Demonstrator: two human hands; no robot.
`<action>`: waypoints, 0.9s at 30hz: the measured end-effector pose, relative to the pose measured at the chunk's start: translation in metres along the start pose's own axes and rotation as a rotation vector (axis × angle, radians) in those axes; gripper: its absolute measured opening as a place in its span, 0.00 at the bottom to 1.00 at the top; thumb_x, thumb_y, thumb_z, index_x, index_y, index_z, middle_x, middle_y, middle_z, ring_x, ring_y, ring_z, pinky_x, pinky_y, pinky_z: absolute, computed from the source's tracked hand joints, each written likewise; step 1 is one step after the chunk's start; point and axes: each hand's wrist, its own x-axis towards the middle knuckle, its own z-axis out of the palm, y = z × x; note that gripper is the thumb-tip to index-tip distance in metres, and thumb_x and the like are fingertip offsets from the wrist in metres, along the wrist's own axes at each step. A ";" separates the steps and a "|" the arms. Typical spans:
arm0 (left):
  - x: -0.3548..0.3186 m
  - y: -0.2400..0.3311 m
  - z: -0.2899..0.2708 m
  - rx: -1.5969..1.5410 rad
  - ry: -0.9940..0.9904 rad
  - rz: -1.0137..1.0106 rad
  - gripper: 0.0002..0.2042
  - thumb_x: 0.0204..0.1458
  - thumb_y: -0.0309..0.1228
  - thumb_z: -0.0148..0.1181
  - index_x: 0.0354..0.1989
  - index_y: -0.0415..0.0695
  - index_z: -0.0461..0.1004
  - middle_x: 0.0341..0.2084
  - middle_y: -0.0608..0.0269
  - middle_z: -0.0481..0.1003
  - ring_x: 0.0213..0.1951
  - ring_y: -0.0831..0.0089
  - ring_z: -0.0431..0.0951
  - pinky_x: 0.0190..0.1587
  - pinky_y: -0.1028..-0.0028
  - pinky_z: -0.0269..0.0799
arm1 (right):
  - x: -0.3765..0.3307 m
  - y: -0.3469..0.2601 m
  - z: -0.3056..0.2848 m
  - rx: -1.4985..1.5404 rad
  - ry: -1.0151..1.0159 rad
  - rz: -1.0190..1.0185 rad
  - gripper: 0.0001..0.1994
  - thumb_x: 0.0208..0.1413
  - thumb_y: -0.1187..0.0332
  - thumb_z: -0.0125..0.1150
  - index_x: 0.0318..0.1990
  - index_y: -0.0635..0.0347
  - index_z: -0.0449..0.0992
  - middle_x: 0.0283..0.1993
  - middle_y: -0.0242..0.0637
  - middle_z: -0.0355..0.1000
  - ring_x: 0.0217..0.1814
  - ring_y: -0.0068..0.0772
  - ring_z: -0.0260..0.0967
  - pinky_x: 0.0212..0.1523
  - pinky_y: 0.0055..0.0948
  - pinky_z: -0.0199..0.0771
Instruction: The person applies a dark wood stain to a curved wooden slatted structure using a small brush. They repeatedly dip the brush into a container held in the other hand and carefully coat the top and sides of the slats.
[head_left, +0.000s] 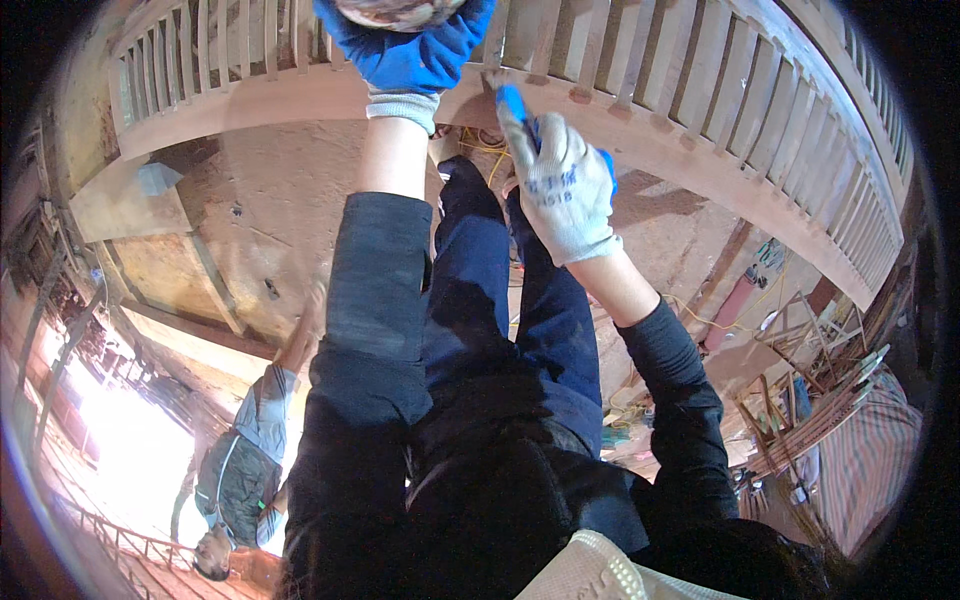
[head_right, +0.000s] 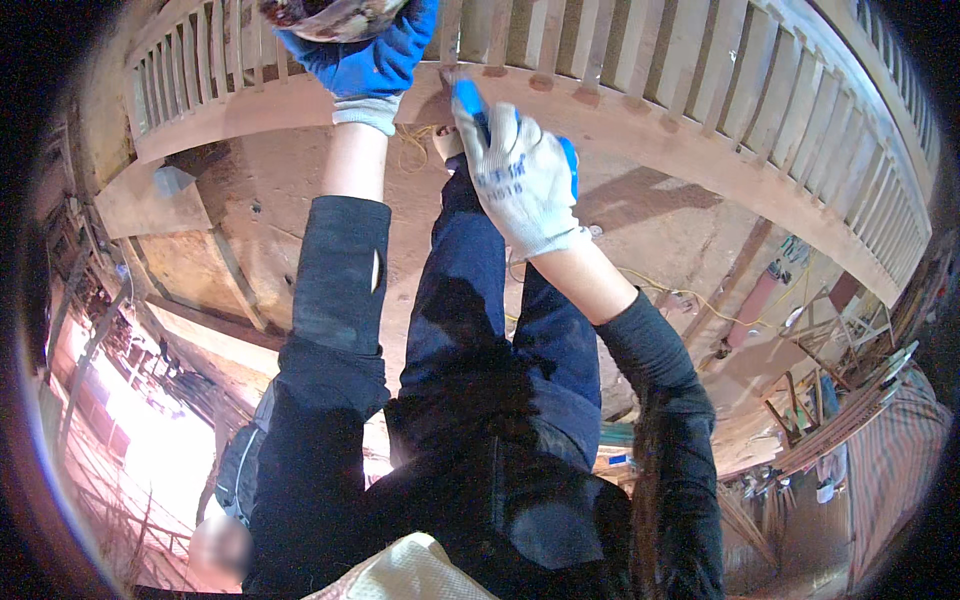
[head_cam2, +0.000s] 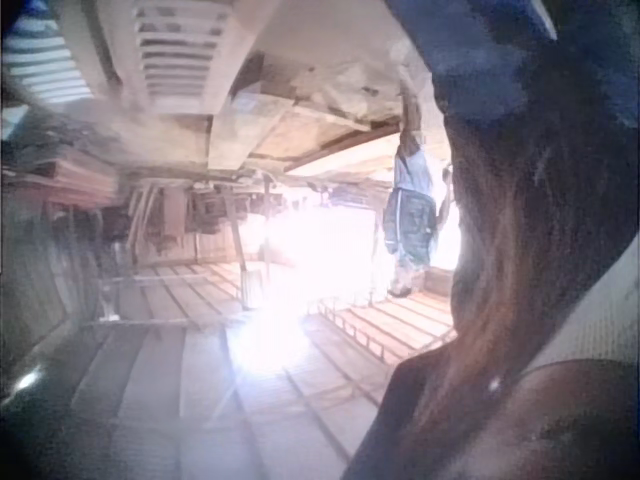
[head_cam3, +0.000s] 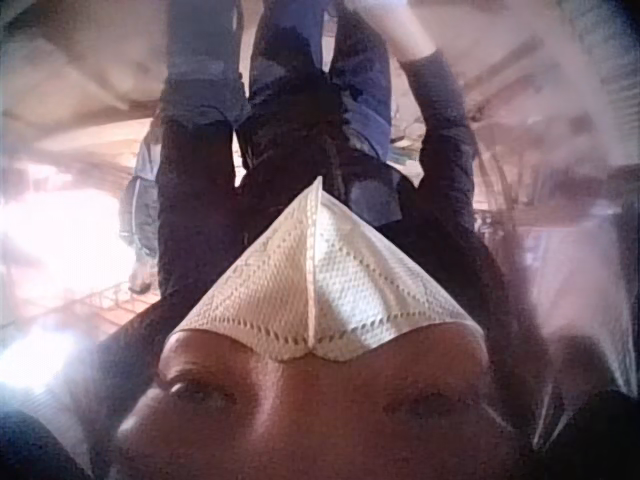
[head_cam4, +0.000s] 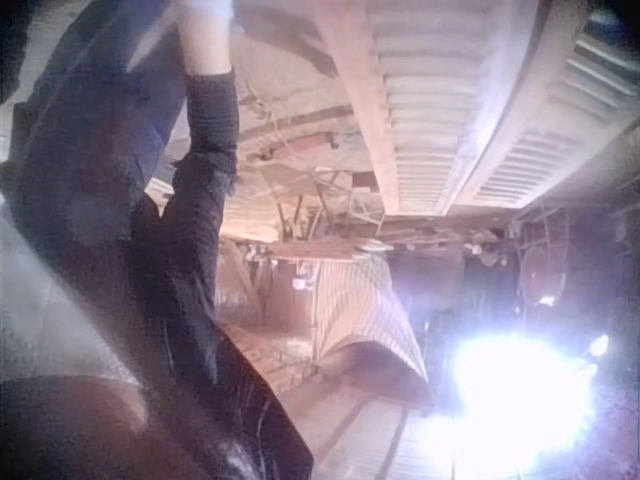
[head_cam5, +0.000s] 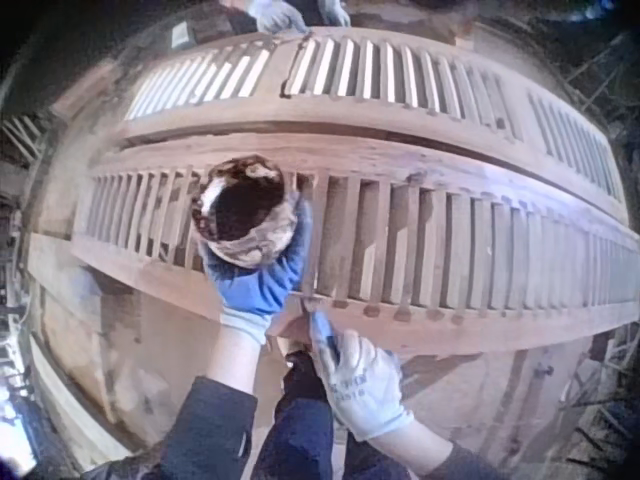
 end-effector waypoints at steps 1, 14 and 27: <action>0.000 0.000 0.000 -0.016 -0.019 0.018 0.45 0.40 0.58 0.63 0.63 0.42 0.60 0.61 0.41 0.62 0.61 0.41 0.61 0.64 0.43 0.55 | -0.004 -0.001 0.004 0.048 -0.012 -0.026 0.26 0.49 0.70 0.57 0.59 0.49 0.69 0.32 0.35 0.64 0.32 0.32 0.69 0.27 0.32 0.72; -0.002 0.015 -0.013 -0.104 -0.099 -0.051 0.46 0.36 0.57 0.66 0.65 0.48 0.59 0.64 0.48 0.58 0.65 0.43 0.55 0.66 0.40 0.47 | 0.000 -0.020 -0.021 0.169 -0.049 0.129 0.29 0.50 0.70 0.57 0.63 0.47 0.65 0.32 0.35 0.63 0.30 0.35 0.69 0.26 0.36 0.71; -0.013 0.108 0.006 -0.006 -0.092 -0.226 0.50 0.35 0.58 0.68 0.67 0.48 0.54 0.66 0.44 0.52 0.66 0.39 0.49 0.67 0.36 0.39 | 0.013 -0.034 -0.020 0.150 0.011 0.366 0.28 0.50 0.74 0.54 0.62 0.45 0.66 0.35 0.39 0.67 0.32 0.41 0.72 0.30 0.37 0.73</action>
